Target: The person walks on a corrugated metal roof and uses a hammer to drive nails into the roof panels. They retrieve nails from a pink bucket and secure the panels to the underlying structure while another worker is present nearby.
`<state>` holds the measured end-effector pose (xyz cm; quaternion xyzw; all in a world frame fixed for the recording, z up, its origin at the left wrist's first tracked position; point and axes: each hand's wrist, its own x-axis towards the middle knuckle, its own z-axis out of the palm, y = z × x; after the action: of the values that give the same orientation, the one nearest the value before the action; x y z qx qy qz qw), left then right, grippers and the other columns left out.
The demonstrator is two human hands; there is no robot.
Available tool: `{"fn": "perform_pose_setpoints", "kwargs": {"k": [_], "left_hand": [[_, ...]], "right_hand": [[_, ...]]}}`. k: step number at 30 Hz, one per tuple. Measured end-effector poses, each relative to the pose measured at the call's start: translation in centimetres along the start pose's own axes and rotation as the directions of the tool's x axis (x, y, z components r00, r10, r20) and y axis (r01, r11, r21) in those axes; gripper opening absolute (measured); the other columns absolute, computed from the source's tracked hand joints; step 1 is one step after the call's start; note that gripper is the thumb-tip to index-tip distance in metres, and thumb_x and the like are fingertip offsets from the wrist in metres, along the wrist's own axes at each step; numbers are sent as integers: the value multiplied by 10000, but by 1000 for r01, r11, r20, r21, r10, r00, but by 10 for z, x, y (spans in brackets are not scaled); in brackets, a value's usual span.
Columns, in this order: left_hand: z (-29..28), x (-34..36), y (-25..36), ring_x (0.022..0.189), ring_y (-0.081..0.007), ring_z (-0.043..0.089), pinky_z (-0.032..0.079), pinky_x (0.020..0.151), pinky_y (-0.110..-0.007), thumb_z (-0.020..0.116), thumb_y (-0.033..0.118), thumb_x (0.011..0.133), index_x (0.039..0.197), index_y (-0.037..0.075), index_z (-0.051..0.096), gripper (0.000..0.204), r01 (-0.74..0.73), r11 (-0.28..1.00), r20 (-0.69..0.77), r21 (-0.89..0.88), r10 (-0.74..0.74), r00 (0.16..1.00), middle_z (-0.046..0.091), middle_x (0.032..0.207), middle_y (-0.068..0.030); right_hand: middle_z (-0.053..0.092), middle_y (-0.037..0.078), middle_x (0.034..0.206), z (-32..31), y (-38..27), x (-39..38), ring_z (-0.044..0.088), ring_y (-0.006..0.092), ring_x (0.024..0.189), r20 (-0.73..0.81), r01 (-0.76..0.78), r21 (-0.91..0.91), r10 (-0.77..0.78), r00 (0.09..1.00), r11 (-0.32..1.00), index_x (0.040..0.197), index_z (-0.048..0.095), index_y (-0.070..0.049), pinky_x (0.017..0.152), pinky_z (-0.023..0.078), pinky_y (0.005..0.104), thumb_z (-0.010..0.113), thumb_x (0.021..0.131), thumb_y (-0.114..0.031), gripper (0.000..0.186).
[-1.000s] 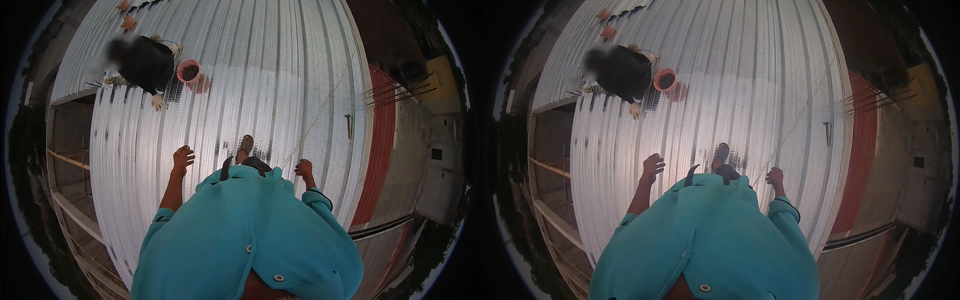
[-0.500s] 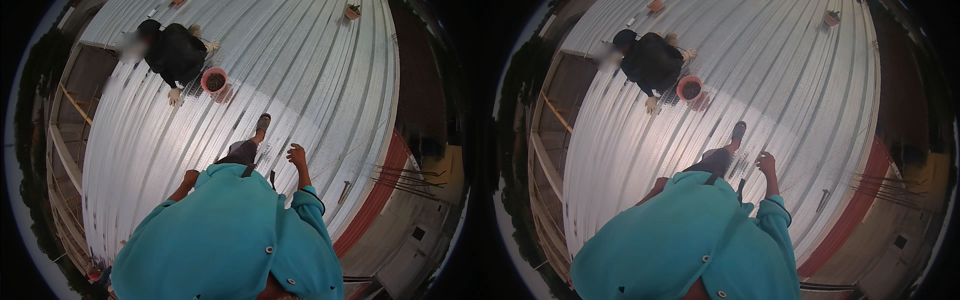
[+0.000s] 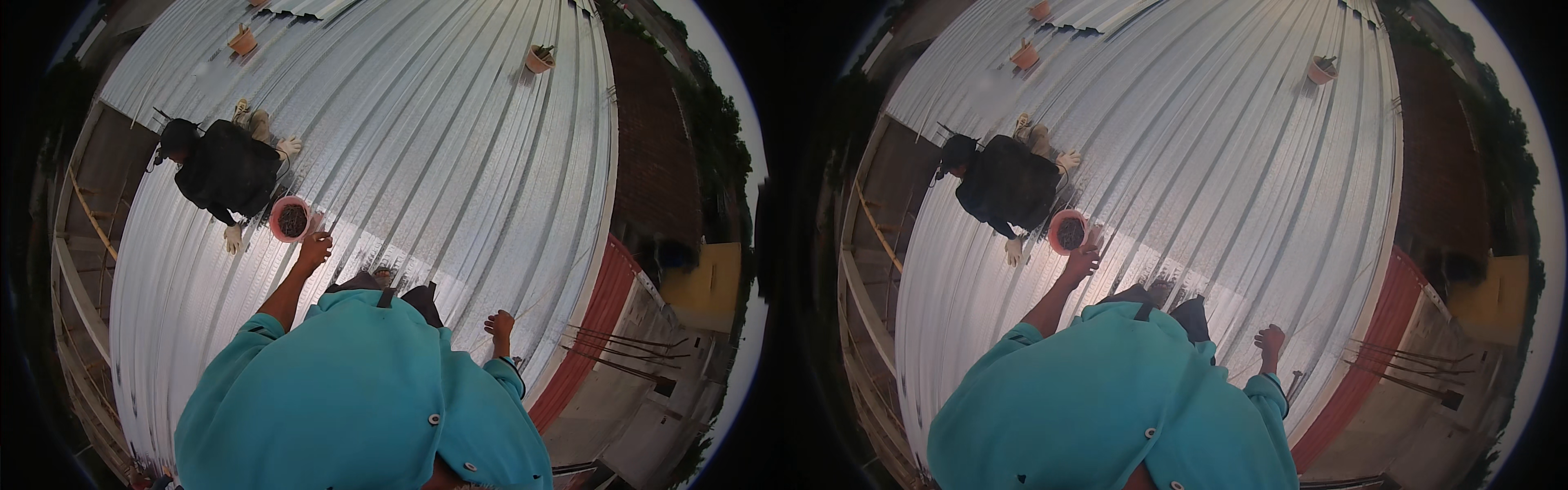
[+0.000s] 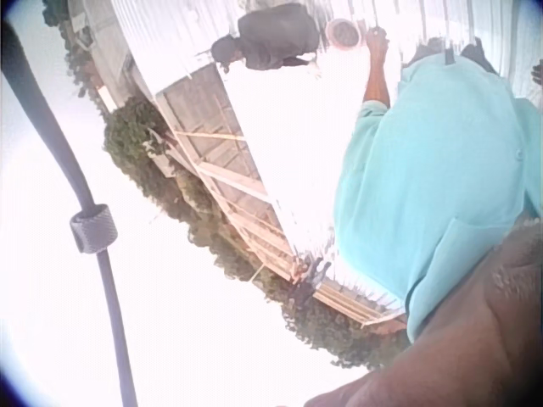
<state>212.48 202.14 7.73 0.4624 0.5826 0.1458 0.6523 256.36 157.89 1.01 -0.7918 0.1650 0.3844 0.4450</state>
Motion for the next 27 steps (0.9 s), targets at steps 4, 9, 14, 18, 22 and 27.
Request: {"fn": "perform_pose_setpoints", "kwargs": {"k": [4,9,14,18,22,27], "left_hand": [[38,67,58,631,-143,653,461,487,-267,676,233,900,1242,-30,645,432,-92,994,-17,62,93,996,683,860,-67],[65,120,55,563,-152,626,444,443,-284,667,200,872,1204,-40,653,410,67,998,-182,18,-62,981,672,807,-92],[81,138,-8,501,-139,535,383,405,-298,605,177,922,1100,42,640,226,293,914,-324,-279,-377,868,585,736,-38],[188,129,6,567,-268,574,418,489,-432,519,180,940,898,101,583,110,488,737,-362,-467,-663,655,584,768,-96],[266,177,2,942,-297,737,575,793,-459,556,287,924,1038,132,772,289,215,424,-203,880,-74,976,753,1042,-147],[306,282,88,926,-350,735,592,754,-476,629,202,863,947,65,759,206,153,920,-293,360,-45,955,748,961,-178]], "right_hand": [[662,165,838,46,-29,18,668,322,638,72,-37,-41,40,997,998,970,581,-5,541,560,463,483,971,-185,205],[667,170,829,49,-78,106,684,344,683,516,422,-542,-109,850,727,942,601,-21,531,533,509,489,965,-184,199],[649,145,796,36,-256,251,656,319,622,364,49,-420,118,924,906,972,604,-9,518,521,478,465,977,-228,260],[648,145,803,32,-453,338,667,283,623,167,232,-448,-174,970,864,999,595,-10,485,519,421,475,957,-108,161],[631,134,737,91,-627,411,637,255,525,250,381,-224,-325,912,897,1272,582,38,423,507,387,523,900,-17,381],[453,127,610,171,-746,497,455,294,412,311,276,-250,-193,931,928,775,437,-138,365,379,441,383,933,-117,168]]}}
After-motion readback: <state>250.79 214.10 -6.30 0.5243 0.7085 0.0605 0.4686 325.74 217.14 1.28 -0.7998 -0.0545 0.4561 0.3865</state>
